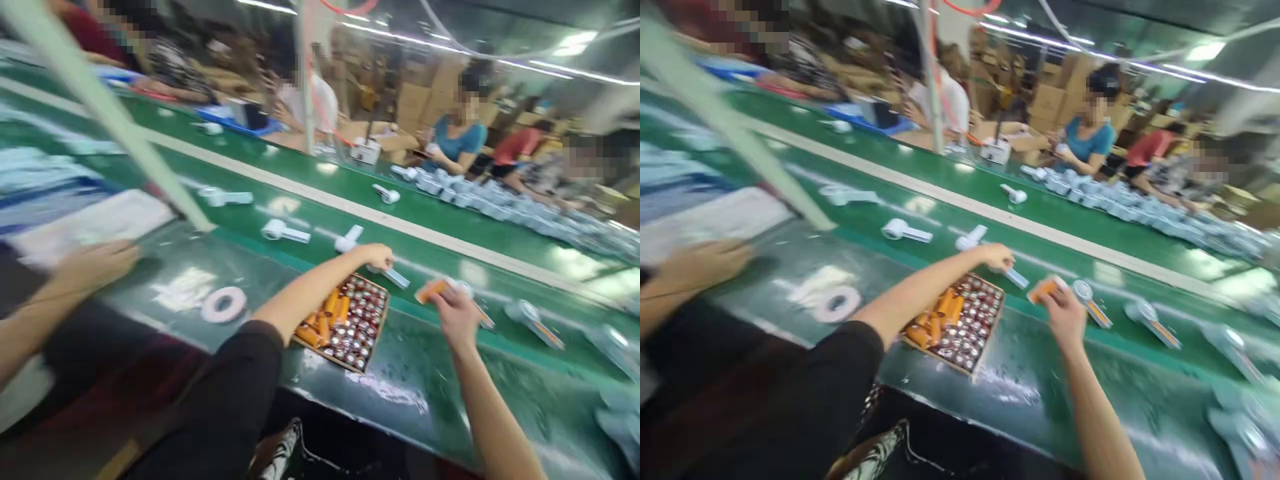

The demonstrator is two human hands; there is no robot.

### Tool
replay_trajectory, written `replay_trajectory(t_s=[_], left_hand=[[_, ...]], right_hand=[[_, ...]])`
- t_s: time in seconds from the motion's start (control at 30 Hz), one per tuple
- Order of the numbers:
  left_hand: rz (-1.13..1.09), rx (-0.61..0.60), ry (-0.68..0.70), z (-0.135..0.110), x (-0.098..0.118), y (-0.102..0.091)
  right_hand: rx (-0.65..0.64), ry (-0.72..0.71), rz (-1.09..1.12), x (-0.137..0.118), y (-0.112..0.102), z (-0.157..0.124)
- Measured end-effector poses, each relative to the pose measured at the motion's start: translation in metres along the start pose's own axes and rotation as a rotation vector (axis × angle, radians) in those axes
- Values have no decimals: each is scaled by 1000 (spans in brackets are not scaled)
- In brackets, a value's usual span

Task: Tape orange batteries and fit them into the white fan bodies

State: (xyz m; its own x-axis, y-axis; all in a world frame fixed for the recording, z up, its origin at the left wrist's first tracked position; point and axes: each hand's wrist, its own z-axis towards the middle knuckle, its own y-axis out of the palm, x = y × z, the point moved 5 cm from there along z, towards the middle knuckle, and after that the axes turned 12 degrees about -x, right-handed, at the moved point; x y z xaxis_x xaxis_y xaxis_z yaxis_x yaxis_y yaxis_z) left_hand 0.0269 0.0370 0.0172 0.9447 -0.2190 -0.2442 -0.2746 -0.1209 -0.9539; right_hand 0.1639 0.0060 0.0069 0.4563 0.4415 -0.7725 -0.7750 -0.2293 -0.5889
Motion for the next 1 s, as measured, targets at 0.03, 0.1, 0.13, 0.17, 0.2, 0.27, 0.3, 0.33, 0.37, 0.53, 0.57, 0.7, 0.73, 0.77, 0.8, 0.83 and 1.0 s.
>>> replay_trajectory(t_s=[0.03,0.1,0.13,0.17,0.2,0.27,0.3,0.33,0.37,0.53,0.57,0.7,0.73,0.77,0.8,0.83,1.0], left_hand=[[-85,7,60,4,4,2],[-221,-33,204,11,-1,11],[-270,-62,244,15,-10,17],[-312,-96,268,18,-22,23],[-351,-134,281,21,-34,29],[-424,-198,286,25,-53,40],[-458,-218,283,27,-59,45],[-490,-227,277,28,-62,49],[-518,-229,268,30,-63,52],[-633,-192,210,38,-52,52],[-658,-180,203,38,-51,48],[-762,-109,176,21,-60,29],[-785,-78,170,9,-68,28],[-806,-49,164,-9,-79,30],[-820,-4,158,-33,-92,36],[-825,70,138,-63,-108,45],[-726,616,-256,-278,-195,130]], right_hand=[[-23,19,-44,8,-2,3],[-146,27,-188,21,5,19],[-219,25,-271,27,12,30],[-284,21,-352,31,20,39],[-335,16,-420,35,26,47],[-392,8,-504,39,32,56],[-413,9,-532,41,33,57],[-442,10,-567,42,33,56],[-476,11,-603,43,32,55],[-657,0,-749,40,39,53],[-687,-6,-774,38,43,55],[-792,-46,-859,27,59,69],[-811,-61,-870,25,59,71],[-824,-78,-877,24,58,72],[-831,-95,-879,25,55,71],[-832,-106,-880,27,51,67],[-570,-83,-852,56,19,37]])
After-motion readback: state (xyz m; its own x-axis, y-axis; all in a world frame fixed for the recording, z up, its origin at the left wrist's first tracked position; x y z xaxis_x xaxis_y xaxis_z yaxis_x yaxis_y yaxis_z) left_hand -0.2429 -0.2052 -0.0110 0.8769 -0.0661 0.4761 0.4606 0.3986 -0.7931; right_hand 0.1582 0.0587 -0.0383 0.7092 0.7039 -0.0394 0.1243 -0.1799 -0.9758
